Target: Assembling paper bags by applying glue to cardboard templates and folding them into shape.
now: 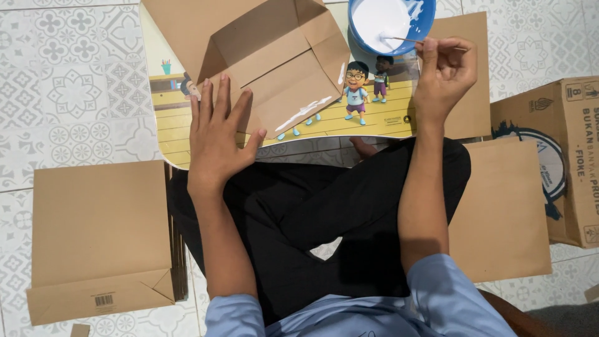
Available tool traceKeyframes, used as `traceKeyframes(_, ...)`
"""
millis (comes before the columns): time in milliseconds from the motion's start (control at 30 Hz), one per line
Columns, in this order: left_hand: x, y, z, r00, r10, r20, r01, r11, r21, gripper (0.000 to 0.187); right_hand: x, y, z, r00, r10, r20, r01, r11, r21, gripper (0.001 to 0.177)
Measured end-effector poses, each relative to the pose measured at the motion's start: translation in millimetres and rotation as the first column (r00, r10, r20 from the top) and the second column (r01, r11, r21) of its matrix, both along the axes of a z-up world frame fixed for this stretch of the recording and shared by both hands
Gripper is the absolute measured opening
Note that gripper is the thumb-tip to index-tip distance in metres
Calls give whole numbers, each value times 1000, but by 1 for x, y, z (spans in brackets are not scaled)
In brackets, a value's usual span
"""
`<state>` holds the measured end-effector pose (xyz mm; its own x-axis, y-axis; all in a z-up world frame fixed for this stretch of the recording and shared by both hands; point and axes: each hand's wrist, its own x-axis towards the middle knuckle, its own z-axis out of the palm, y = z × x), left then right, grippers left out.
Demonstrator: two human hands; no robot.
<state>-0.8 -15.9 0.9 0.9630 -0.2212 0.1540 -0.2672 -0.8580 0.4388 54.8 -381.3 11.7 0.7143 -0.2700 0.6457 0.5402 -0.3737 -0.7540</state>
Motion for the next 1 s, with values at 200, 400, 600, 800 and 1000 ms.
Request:
traceKeyframes(200, 6, -17, -7, 996, 54, 66, -55, 998, 13, 73, 3, -17, -6, 998, -69, 12, 66, 988, 139, 16)
traceKeyframes(400, 5, -11, 3, 998, 30, 50, -26, 997, -79, 63, -9, -17, 1, 995, -96, 2, 94, 974, 206, 16)
traceKeyframes(600, 2, 0, -1, 996, 2, 93, 6, 997, -80, 67, -17, -4, -8, 973, 228, -16, -198, 876, 439, 23)
traceKeyframes(800, 6, 5, -10, 1000, -3, 13, 3, 1000, -11, 68, -29, 69, -3, 906, 399, -143, -350, 895, 278, 19)
traceKeyframes(1000, 5, 3, -10, 1000, 20, 5, -20, 1000, 17, 72, -40, 114, -20, 839, 499, -216, -437, 855, 279, 22)
